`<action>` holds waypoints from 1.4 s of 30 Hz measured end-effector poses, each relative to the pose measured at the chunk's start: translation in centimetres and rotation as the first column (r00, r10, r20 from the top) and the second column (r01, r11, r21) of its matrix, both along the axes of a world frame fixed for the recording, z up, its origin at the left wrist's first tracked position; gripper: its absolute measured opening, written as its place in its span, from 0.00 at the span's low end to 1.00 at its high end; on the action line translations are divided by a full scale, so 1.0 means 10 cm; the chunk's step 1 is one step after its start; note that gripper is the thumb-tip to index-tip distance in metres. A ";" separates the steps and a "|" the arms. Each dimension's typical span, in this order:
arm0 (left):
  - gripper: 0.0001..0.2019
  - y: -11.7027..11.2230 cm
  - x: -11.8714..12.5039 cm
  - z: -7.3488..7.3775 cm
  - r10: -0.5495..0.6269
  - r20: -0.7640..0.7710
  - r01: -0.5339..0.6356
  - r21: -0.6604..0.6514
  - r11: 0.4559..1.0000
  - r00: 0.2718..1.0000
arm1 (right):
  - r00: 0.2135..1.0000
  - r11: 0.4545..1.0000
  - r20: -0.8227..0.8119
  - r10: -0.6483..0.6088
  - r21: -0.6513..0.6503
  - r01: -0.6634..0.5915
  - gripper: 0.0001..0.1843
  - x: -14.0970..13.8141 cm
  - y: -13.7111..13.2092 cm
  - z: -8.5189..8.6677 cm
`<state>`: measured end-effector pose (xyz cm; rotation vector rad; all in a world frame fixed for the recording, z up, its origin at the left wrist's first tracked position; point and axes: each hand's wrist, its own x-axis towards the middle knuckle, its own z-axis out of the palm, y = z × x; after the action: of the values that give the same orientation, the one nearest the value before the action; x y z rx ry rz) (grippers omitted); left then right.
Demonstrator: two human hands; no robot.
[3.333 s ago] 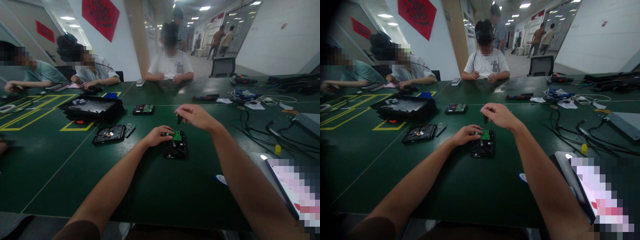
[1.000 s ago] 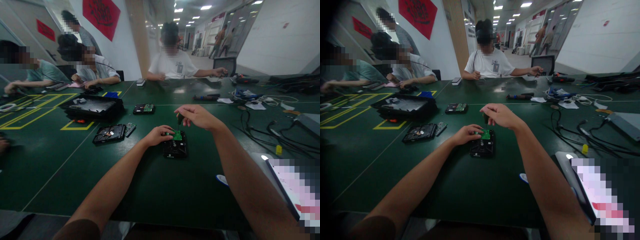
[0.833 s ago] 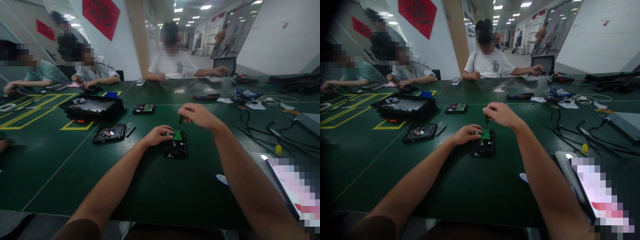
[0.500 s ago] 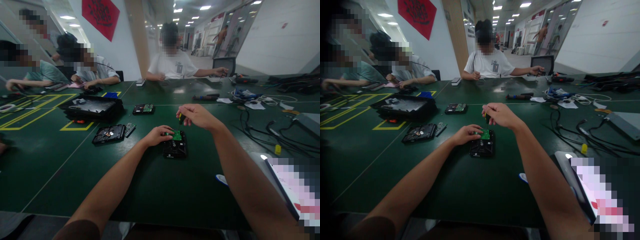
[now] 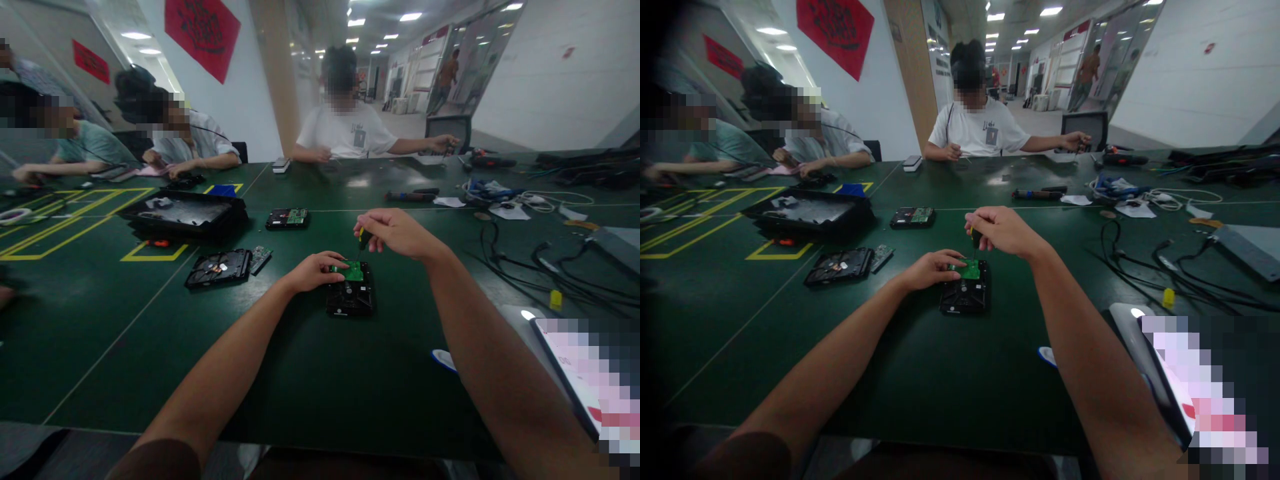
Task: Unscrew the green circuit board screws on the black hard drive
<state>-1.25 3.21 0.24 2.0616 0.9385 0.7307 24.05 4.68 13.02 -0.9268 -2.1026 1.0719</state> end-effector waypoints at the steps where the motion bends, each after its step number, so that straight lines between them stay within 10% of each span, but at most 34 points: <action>1: 0.18 0.00 -0.01 0.01 -0.005 0.001 0.005 -0.002 1.000 1.000 | 1.000 1.000 0.004 0.001 0.002 -0.001 0.22 0.00 0.00 0.00; 42: 0.18 0.07 0.04 0.00 0.119 -0.067 -0.116 0.038 0.992 0.991 | 0.998 0.998 0.002 -0.062 0.019 0.062 0.22 -0.05 0.01 -0.05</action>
<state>-0.83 3.89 0.21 2.0864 1.1012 0.7452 23.52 4.80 12.55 -0.9777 -2.0688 1.0186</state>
